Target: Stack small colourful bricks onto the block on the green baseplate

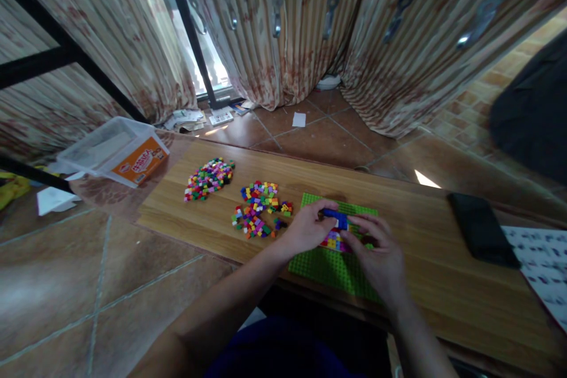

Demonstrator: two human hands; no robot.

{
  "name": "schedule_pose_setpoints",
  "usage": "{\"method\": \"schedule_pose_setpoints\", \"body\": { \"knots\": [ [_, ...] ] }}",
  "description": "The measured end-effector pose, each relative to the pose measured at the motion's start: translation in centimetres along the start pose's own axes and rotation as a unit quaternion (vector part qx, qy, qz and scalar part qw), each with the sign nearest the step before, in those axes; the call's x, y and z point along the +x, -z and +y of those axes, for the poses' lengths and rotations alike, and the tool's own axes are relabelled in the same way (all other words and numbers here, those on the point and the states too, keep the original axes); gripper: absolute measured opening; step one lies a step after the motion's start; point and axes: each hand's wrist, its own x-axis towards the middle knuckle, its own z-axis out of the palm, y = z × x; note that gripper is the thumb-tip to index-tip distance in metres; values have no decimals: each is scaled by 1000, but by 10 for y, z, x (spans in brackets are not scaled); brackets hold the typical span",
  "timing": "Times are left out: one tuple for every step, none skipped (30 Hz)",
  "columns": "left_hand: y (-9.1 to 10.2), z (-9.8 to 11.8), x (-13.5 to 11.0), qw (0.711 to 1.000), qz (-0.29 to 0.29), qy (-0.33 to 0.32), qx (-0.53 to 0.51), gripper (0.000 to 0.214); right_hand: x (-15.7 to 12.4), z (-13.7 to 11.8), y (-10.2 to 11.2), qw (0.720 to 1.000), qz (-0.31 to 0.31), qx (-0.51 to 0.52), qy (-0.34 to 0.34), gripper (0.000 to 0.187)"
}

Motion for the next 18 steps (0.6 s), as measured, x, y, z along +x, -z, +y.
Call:
{"method": "schedule_pose_setpoints", "body": {
  "knots": [
    [0,0,0,1000,0,0,-5,31,-2,0,1,1000,13,22,-17,30],
    [-1,-1,0,1000,0,0,-11,31,-5,1,1,998,32,42,-33,29],
    [-1,-2,-1,1000,2,1,-16,30,-7,2,0,996,55,57,-50,28],
    [-1,-2,-1,1000,3,1,-20,30,-8,3,-1,993,78,67,-66,27],
    [-2,-3,-1,1000,6,2,-23,29,-10,4,-3,989,98,75,-81,26],
    [-2,-3,-1,1000,9,4,-25,29,-11,5,-5,986,112,83,-95,26],
    [-3,-3,-2,1000,12,7,-27,29,-11,6,-8,982,121,93,-110,27],
    [-3,-4,-2,999,16,9,-31,28,-11,7,-12,979,127,104,-124,28],
    [-4,-4,-3,999,19,11,-35,28,-11,7,-15,975,130,118,-139,30],
    [-4,-3,-3,999,22,13,-42,28,-10,7,-19,970,132,135,-153,32],
    [-5,-3,-3,998,24,16,-51,28,-10,7,-22,964,133,155,-168,36],
    [-5,-3,-4,998,25,18,-60,28,-9,6,-25,959,132,176,-181,39],
    [-6,-3,-4,997,26,20,-70,28,-9,6,-27,953,130,195,-191,41],
    [-6,-3,-4,996,27,23,-78,28,-8,5,-28,949,127,211,-199,43],
    [-6,-3,-5,996,28,25,-86,28,-8,4,-30,945,125,224,-204,43],
    [-6,-3,-5,995,29,27,-91,27,-7,3,-30,942,122,234,-207,43],
    [-7,-3,-5,995,30,28,-94,27,-7,3,-31,940,121,243,-209,43],
    [-7,-4,-6,994,31,27,-96,27,-7,3,-31,937,118,251,-211,42]
  ]
}}
